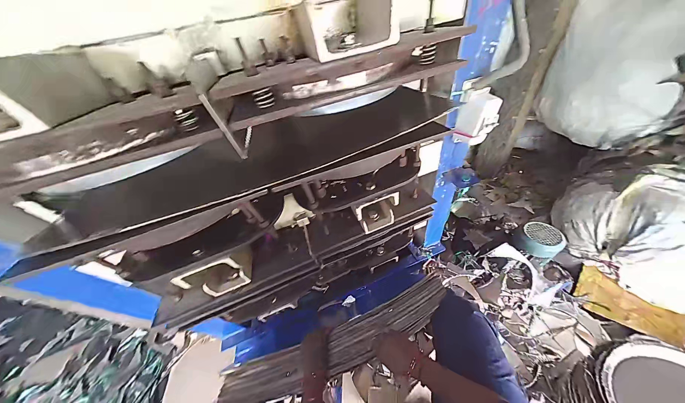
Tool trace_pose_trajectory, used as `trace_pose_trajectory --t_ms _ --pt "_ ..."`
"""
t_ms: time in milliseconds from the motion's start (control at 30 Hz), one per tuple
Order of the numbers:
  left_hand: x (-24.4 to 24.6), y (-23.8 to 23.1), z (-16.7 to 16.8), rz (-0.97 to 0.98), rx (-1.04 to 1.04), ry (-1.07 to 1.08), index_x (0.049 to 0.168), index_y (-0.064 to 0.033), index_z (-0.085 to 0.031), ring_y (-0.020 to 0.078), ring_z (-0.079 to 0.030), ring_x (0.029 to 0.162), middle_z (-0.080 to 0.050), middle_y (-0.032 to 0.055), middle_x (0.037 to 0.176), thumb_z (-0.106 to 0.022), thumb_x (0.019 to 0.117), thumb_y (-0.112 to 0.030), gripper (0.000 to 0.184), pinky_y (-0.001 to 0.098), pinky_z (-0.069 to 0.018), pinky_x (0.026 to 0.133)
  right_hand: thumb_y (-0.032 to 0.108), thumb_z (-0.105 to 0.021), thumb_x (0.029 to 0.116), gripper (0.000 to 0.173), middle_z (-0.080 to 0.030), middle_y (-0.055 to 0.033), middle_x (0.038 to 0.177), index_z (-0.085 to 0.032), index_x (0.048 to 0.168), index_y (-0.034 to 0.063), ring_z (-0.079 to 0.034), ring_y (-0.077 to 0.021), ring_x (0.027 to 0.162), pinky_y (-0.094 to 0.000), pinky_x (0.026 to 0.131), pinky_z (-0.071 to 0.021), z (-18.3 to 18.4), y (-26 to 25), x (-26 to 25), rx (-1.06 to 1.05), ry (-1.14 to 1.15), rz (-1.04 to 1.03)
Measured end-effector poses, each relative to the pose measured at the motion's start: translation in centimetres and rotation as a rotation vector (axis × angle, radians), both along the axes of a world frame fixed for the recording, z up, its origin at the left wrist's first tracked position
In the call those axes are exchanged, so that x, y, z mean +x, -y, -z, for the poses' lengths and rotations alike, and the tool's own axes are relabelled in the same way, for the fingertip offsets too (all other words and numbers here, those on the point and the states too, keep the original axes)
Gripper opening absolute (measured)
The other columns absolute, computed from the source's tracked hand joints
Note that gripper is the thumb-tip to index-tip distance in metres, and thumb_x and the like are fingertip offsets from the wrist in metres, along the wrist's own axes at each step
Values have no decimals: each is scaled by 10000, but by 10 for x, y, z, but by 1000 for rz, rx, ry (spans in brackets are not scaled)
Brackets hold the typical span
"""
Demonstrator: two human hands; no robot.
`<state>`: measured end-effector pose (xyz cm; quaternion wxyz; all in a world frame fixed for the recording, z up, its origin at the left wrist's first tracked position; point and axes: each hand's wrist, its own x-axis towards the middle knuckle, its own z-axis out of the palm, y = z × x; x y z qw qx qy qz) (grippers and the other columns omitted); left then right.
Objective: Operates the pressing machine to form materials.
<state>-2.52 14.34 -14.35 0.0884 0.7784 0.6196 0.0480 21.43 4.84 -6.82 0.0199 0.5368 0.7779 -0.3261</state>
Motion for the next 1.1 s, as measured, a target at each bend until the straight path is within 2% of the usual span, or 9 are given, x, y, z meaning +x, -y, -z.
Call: trace_pose_trajectory --t_ms 333,433,533,633,700,767,833,933,1100 --pt "19 11 -27 73 196 23 1068 6 -757 418 -691 1099 -742 224 1093 -583 1023 -269 329 580 -507 1000 47 -467 1034 467 -398 -202 1613 -484 1499 12 -410 -378 1479 -537 1149 -397 16 -18 -3 450 82 305" --pt "23 25 -44 180 484 137 925 36 -760 419 -736 901 -749 225 909 -603 981 -260 339 581 -569 833 87 -510 1007 450 -450 -183 1585 -552 1447 4 -456 -356 1455 -523 1141 -414 28 -18 5 672 134 345" --pt "21 40 -67 252 653 260 855 40 -764 395 -740 783 -745 202 810 -624 959 -232 323 552 -585 751 160 -487 1037 490 -436 -178 1597 -490 1501 3 -385 -365 1498 -554 1193 -322 15 -15 19 587 96 403" --pt "11 58 -79 286 614 328 864 42 -774 392 -746 780 -754 197 815 -649 945 -251 328 554 -587 755 23 -629 927 315 -723 -189 1234 -706 1230 -13 -665 -387 1210 -558 1096 -453 12 -5 25 868 86 379" --pt "1 69 -85 295 522 285 943 30 -784 405 -749 841 -764 203 883 -689 922 -318 361 582 -580 782 -52 -686 827 198 -767 -145 935 -764 994 19 -751 -342 924 -548 998 -525 18 2 26 1124 59 341" --pt "-3 81 -102 259 380 184 1058 12 -775 433 -736 927 -756 228 985 -720 906 -294 345 608 -562 823 29 -680 850 109 -759 -109 856 -758 921 52 -751 -310 840 -514 896 -572 11 10 27 1220 63 273" --pt "1 99 -132 146 82 100 1221 -29 -739 454 -671 1142 -715 241 1206 -681 960 -165 300 627 -491 985 114 -650 904 170 -769 -151 927 -766 996 29 -751 -355 887 -509 788 -594 -11 28 25 1036 73 169" --pt "5 111 -136 34 -310 -77 1402 -169 -640 406 -545 1338 -566 160 1478 -606 1016 -344 425 595 -454 1065 226 -577 1032 504 -496 -273 1498 -494 1511 93 -495 -491 1346 -626 1045 -424 -55 45 15 191 201 145" --pt "19 126 -113 29 -212 -119 1452 -112 -577 407 -540 1348 -593 192 1437 -491 1065 -203 407 575 -454 1075 103 -590 985 506 -363 -196 1634 -553 1486 167 -333 -503 1476 -711 1147 -262 -33 40 23 126 326 126"
